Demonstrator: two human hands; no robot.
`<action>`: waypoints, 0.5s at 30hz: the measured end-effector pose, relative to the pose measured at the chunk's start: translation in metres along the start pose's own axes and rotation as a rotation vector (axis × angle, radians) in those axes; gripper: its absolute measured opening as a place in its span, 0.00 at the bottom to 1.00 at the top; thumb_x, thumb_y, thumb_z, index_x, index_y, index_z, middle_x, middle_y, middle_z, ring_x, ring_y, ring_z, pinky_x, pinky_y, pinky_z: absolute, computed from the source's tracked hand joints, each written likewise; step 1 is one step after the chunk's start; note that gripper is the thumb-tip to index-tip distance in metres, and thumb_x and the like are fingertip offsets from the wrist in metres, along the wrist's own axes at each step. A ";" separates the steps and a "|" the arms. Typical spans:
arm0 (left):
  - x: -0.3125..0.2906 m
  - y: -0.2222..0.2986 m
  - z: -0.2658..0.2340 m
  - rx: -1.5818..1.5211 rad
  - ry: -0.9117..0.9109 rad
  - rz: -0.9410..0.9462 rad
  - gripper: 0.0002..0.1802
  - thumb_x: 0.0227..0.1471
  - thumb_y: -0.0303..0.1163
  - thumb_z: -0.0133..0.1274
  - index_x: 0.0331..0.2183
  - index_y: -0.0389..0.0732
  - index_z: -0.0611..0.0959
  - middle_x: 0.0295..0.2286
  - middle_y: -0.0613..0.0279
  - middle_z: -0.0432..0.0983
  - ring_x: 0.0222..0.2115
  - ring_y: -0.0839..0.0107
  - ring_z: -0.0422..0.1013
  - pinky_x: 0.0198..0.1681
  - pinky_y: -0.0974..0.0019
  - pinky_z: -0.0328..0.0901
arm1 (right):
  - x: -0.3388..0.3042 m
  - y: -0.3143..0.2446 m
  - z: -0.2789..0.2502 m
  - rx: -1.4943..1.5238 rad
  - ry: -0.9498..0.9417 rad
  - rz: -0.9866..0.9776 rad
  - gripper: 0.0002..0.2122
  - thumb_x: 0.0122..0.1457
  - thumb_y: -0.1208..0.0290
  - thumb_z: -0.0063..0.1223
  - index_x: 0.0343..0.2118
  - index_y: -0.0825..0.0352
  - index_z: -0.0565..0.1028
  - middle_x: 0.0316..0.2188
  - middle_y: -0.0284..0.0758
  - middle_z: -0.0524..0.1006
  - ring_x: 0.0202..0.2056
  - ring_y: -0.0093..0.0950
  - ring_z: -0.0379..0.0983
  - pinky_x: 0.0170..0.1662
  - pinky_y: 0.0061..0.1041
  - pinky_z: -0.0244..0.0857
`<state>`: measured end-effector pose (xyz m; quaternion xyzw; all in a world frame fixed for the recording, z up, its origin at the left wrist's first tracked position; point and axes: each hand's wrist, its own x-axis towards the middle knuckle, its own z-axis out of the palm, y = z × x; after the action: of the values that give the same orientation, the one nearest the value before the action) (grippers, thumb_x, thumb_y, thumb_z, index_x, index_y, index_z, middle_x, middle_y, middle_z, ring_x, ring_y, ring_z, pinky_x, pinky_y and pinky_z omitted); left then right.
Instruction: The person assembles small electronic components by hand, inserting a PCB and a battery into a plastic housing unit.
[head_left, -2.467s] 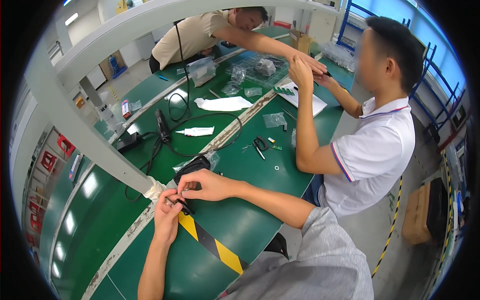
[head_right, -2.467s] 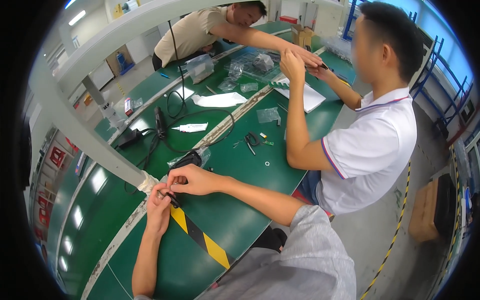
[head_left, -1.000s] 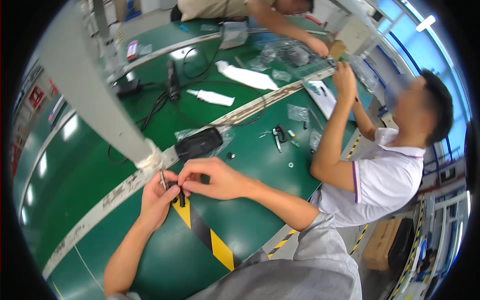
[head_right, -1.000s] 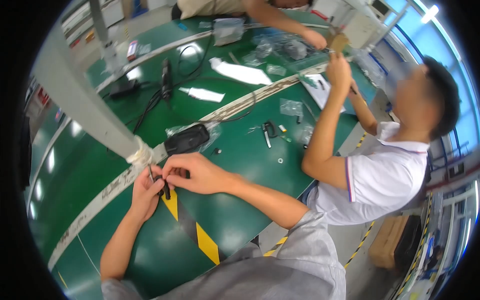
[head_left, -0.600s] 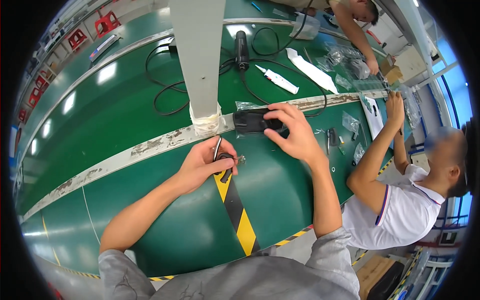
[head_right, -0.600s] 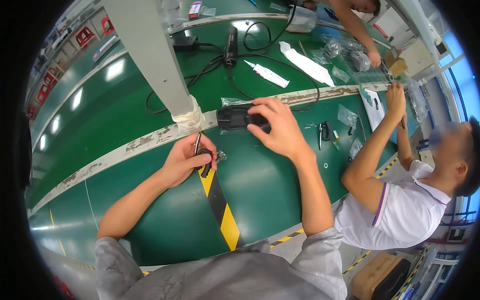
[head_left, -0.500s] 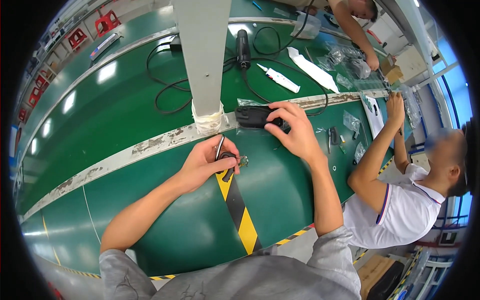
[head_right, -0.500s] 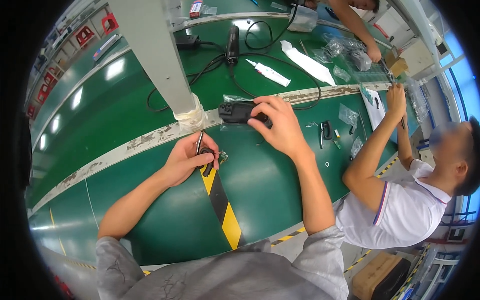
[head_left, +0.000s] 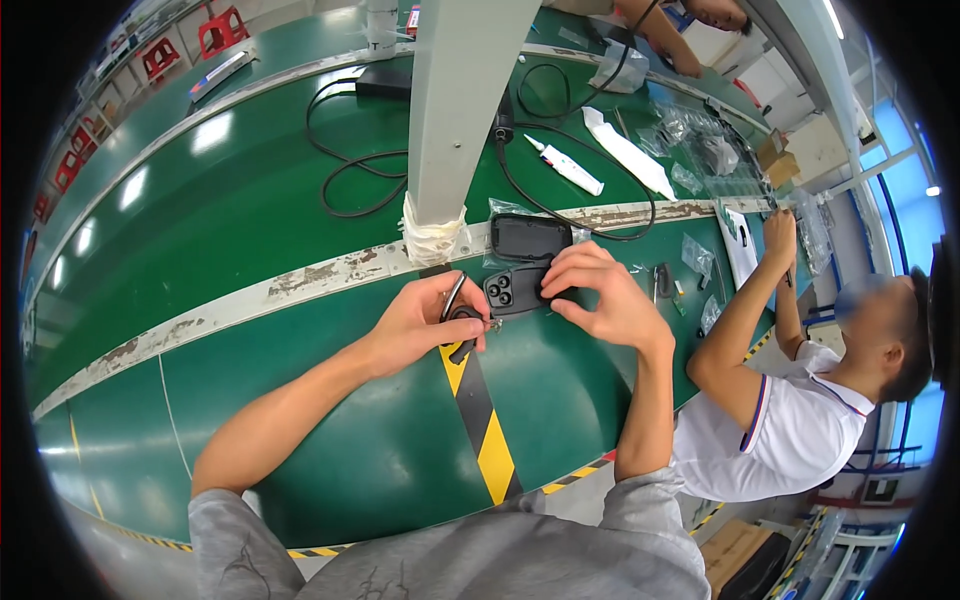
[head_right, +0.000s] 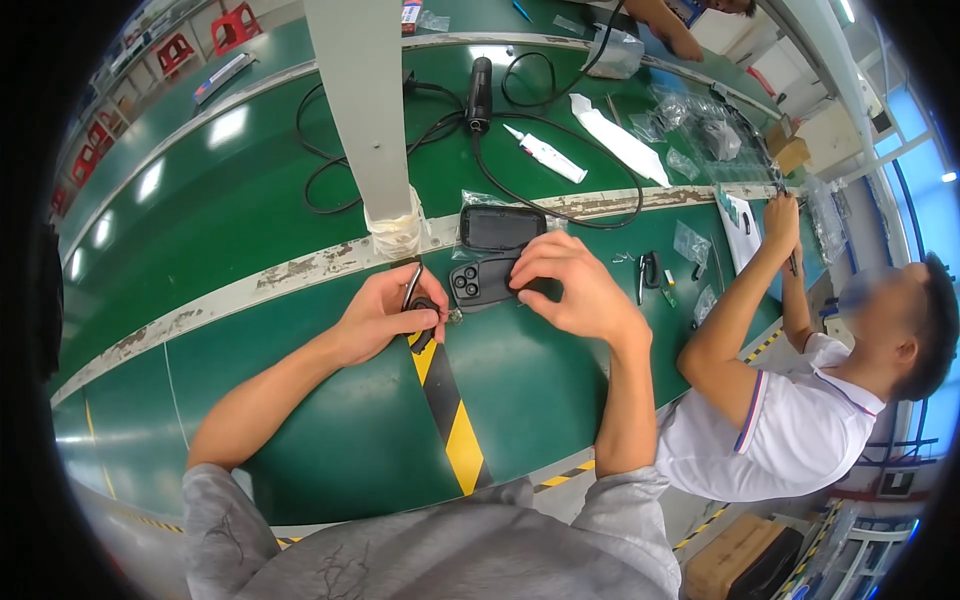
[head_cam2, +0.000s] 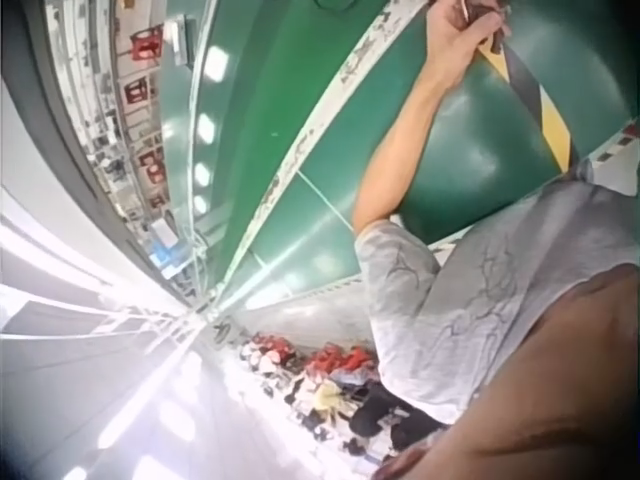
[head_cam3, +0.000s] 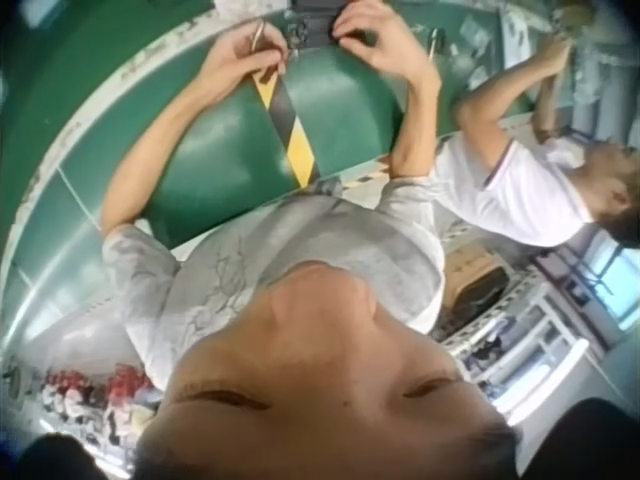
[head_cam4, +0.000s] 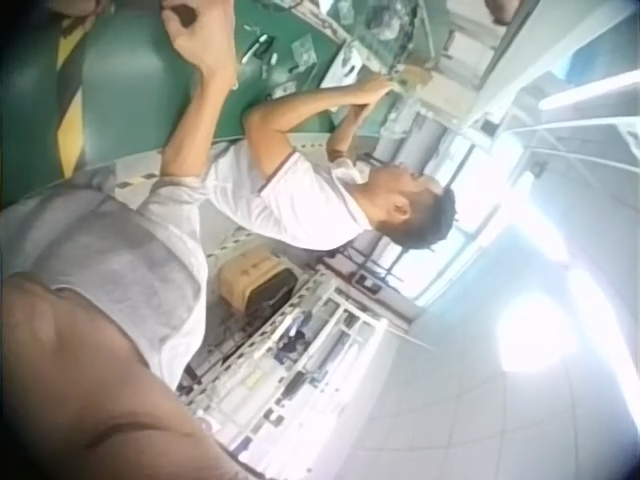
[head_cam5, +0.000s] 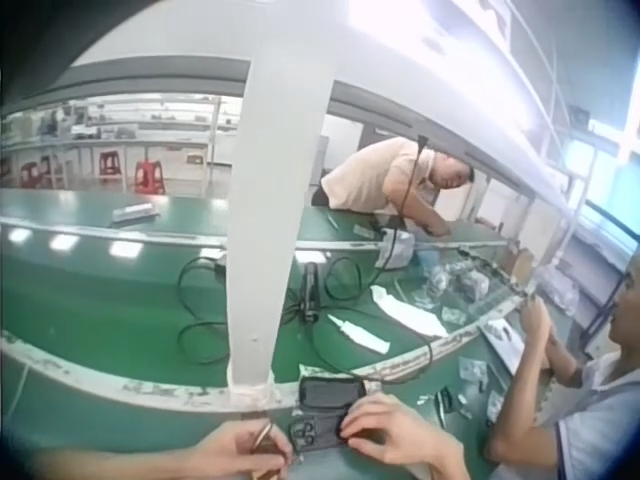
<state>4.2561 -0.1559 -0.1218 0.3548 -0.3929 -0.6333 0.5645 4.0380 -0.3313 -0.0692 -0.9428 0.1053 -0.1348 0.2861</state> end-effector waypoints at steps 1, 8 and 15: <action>-0.001 0.000 0.001 0.004 -0.003 0.000 0.08 0.55 0.23 0.55 0.37 0.35 0.74 0.33 0.59 0.76 0.32 0.73 0.75 0.37 0.70 0.68 | 0.002 0.000 0.000 -0.002 -0.003 -0.001 0.04 0.48 0.80 0.60 0.28 0.67 0.79 0.35 0.33 0.79 0.42 0.32 0.73 0.51 0.31 0.64; 0.002 -0.001 0.000 0.025 -0.011 -0.014 0.08 0.55 0.24 0.56 0.37 0.35 0.74 0.32 0.59 0.76 0.32 0.73 0.75 0.37 0.70 0.68 | 0.005 0.034 0.007 -0.237 0.224 0.080 0.10 0.52 0.78 0.57 0.39 0.65 0.77 0.52 0.35 0.73 0.55 0.38 0.66 0.59 0.35 0.59; 0.002 0.000 0.001 0.029 0.009 -0.016 0.08 0.55 0.24 0.56 0.37 0.35 0.75 0.33 0.59 0.75 0.32 0.72 0.75 0.37 0.70 0.68 | 0.004 0.044 0.004 -0.178 0.220 0.125 0.06 0.56 0.77 0.55 0.37 0.66 0.77 0.50 0.35 0.76 0.52 0.39 0.70 0.57 0.34 0.61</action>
<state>4.2551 -0.1582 -0.1211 0.3688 -0.3965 -0.6306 0.5560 4.0381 -0.3663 -0.0965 -0.9355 0.2063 -0.2095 0.1958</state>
